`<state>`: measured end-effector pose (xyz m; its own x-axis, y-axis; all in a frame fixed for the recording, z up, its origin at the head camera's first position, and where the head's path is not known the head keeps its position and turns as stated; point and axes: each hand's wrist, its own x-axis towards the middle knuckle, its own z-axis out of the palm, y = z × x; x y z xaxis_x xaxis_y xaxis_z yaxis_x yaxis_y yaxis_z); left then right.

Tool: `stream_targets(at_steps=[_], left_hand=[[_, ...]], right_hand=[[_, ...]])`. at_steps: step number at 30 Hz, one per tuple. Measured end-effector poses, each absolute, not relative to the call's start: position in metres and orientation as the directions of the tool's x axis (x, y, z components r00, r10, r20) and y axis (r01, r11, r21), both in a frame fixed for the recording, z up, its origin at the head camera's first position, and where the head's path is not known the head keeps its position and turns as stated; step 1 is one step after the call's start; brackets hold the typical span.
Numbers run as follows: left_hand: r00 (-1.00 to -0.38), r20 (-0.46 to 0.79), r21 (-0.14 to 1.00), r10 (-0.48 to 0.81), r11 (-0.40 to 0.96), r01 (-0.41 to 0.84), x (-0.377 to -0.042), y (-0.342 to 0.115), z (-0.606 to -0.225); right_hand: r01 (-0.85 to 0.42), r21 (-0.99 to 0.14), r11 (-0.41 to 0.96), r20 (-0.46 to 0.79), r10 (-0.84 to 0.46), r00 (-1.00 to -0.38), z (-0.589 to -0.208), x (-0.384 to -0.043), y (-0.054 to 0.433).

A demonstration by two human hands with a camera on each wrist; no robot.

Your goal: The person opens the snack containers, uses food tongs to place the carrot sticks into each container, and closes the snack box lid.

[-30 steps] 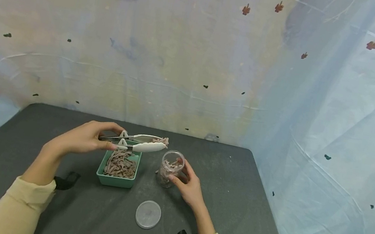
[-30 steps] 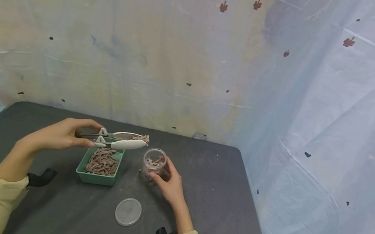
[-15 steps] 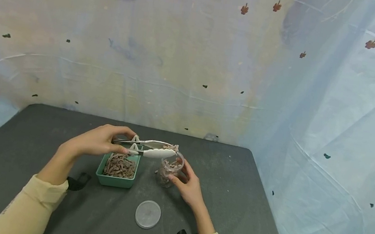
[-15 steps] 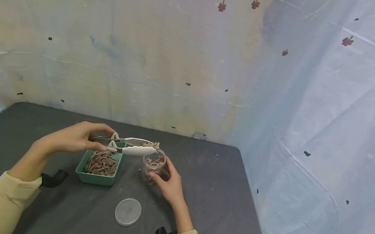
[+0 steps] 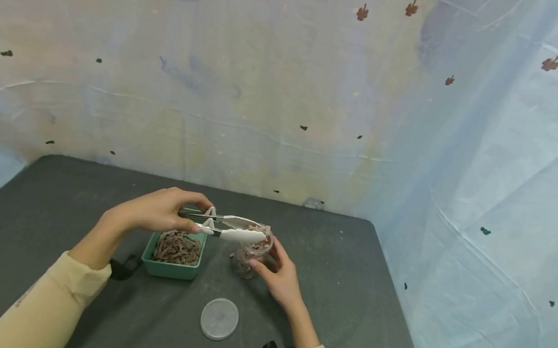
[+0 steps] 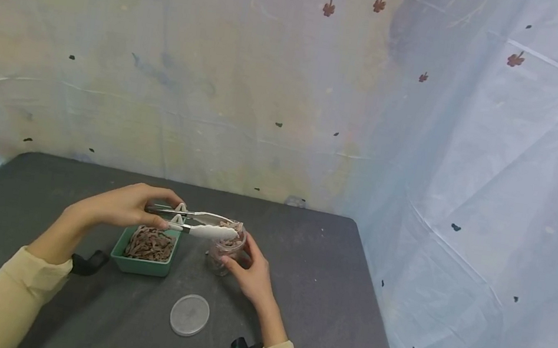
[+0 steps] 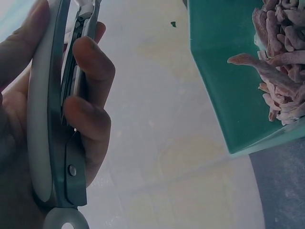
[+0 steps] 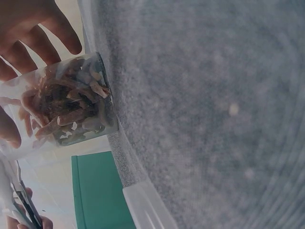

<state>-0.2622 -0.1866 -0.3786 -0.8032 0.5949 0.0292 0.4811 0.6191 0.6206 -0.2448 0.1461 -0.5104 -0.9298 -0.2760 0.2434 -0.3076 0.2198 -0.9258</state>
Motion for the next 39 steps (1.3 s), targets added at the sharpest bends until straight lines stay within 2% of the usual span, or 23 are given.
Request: stream_targets(at_steps=[13, 23, 32, 39], left_hand=[[-0.796, -0.026, 0.570, 0.604, 0.664, 0.485, -0.265, -0.180, -0.363], [-0.798, -0.032, 0.578, 0.602, 0.662, 0.476, -0.263, -0.180, -0.363], [-0.800, 0.004, 0.575, 0.601, 0.653, 0.493, -0.263, -0.182, -0.369], [-0.840, 0.051, 0.620, 0.541, 0.642, 0.451, -0.260, -0.188, -0.378]], right_hand=[[-0.317, -0.922, 0.220, 0.254, -0.274, -0.928, -0.512, -0.246, 0.147], [-0.293, -0.932, 0.214, 0.233, -0.265, -0.936, -0.510, -0.244, 0.145], [-0.295, -0.931, 0.213, 0.235, -0.267, -0.935, -0.510, -0.243, 0.145], [-0.299, -0.927, 0.227, 0.238, -0.261, -0.936, -0.511, -0.244, 0.145]])
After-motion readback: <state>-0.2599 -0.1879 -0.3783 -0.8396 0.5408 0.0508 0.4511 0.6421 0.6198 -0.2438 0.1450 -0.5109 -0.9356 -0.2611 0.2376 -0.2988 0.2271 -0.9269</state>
